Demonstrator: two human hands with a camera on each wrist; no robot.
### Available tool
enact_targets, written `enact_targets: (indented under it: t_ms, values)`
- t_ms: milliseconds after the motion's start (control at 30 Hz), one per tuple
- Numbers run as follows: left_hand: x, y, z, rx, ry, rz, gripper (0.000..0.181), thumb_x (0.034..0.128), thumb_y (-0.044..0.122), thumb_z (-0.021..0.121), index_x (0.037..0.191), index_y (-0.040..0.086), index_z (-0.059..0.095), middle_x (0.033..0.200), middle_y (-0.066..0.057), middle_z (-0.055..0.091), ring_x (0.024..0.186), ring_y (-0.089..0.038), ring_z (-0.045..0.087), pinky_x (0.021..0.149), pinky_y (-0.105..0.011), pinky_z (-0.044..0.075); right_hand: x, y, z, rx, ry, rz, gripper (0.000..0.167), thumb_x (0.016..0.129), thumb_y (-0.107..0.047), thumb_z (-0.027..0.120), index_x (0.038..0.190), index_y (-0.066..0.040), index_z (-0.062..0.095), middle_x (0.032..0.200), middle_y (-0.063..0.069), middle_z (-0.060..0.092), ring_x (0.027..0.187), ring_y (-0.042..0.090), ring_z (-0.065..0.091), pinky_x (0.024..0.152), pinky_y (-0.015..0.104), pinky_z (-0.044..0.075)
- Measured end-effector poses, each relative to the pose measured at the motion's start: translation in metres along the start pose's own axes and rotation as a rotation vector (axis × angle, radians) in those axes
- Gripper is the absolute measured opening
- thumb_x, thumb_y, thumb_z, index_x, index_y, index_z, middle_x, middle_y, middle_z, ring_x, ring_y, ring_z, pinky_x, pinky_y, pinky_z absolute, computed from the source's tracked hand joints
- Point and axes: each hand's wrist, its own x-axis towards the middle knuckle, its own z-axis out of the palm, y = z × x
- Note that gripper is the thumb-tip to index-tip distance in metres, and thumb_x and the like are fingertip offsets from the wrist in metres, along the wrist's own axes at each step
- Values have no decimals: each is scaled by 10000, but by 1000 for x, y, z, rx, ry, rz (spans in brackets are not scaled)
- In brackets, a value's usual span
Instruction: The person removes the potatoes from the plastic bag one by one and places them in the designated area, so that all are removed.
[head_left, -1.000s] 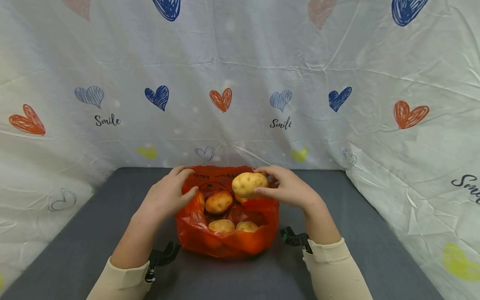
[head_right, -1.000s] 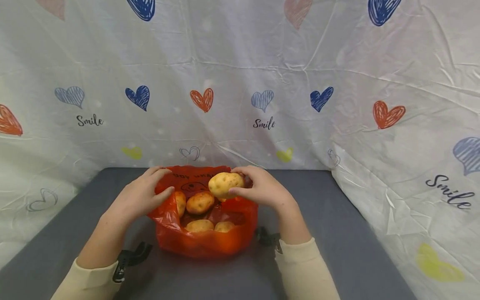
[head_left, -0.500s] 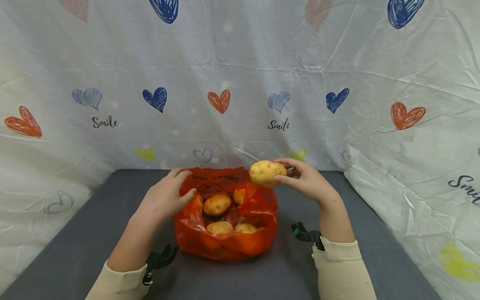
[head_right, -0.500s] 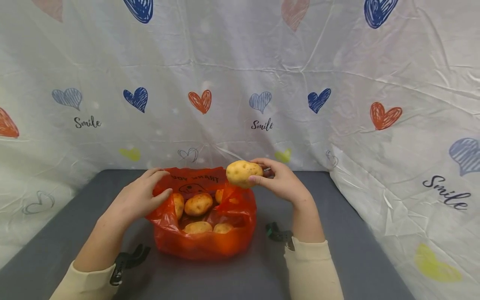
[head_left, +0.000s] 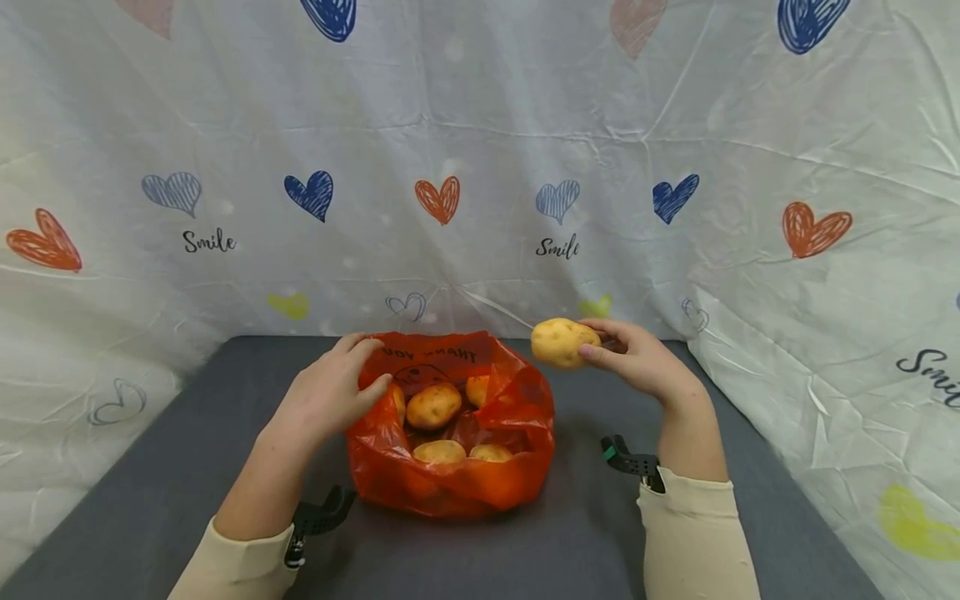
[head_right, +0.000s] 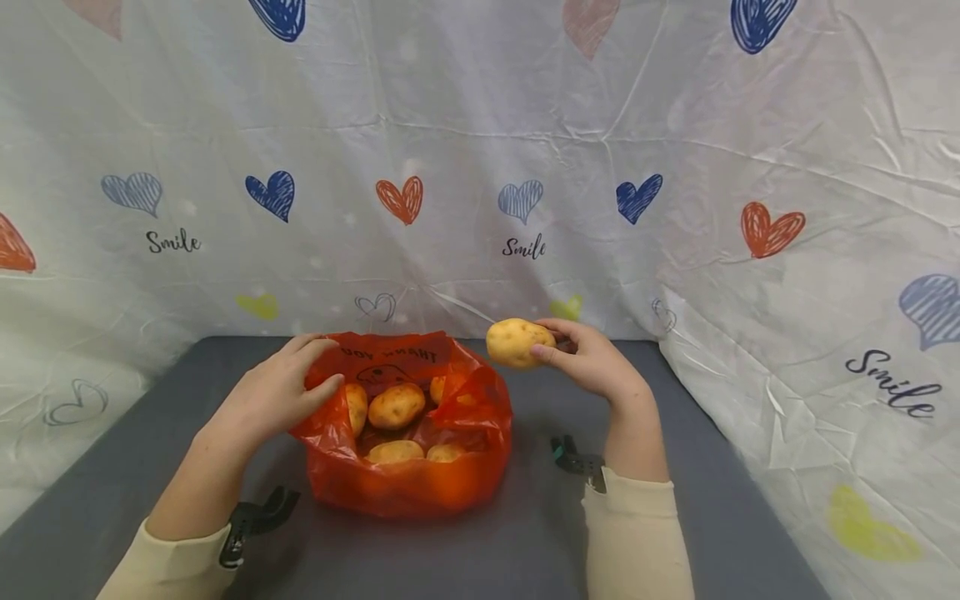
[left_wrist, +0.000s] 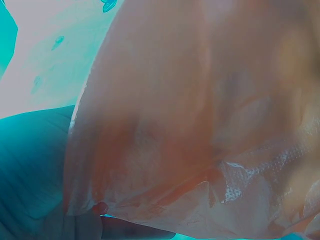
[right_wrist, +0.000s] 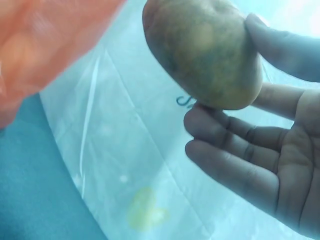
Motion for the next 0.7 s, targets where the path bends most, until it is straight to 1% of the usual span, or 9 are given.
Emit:
enact_targets:
  t_ms: [100, 200, 333, 467, 533, 700]
  values:
    - [0, -1, 0, 3, -4, -2, 525, 1004, 289, 645, 1441, 20, 534, 1490, -248, 447, 1284, -459, 525, 979, -649, 466, -2, 5, -4, -17, -7, 9, 535, 1042, -284, 628, 1487, -11, 509, 1182, 166, 628, 1052, 273, 639, 886, 292, 535]
    - [0, -1, -1, 3, -4, -4, 526, 1004, 290, 645, 1440, 18, 535, 1488, -249, 447, 1283, -460, 526, 980, -648, 466, -3, 10, -6, -10, -13, 28, 555, 1045, -279, 620, 1496, 12, 480, 1206, 189, 623, 1084, 285, 645, 909, 305, 542]
    - [0, -1, -1, 1, -5, -7, 527, 1004, 290, 645, 1441, 17, 534, 1491, -253, 444, 1281, -463, 527, 980, -648, 466, -3, 17, -7, 1, -18, 68, 604, 1051, -283, 612, 1513, 54, 417, 1256, 237, 612, 1109, 305, 655, 943, 383, 550]
    - [0, -1, 0, 2, -5, -5, 527, 1004, 291, 646, 1440, 16, 535, 1491, -255, 445, 1275, -463, 531, 980, -646, 467, -1, 24, -6, -13, -24, 120, 640, 1050, -288, 614, 1519, 76, 375, 1298, 277, 592, 1086, 323, 658, 954, 475, 539]
    - [1, -2, 0, 4, -3, -4, 527, 1004, 294, 647, 1440, 19, 537, 1488, -250, 449, 1273, -460, 534, 980, -644, 467, 2, 28, -6, -29, -29, 156, 654, 1045, -304, 621, 1521, 69, 372, 1316, 278, 581, 1085, 325, 650, 961, 492, 530]
    - [2, -3, 2, 3, 2, -3, 528, 1000, 297, 651, 1439, 25, 539, 1484, -242, 455, 1271, -452, 537, 985, -642, 467, 7, 38, -2, -38, -56, 225, 643, 1043, -296, 624, 1516, 62, 377, 1343, 282, 556, 1157, 358, 611, 1012, 516, 497]
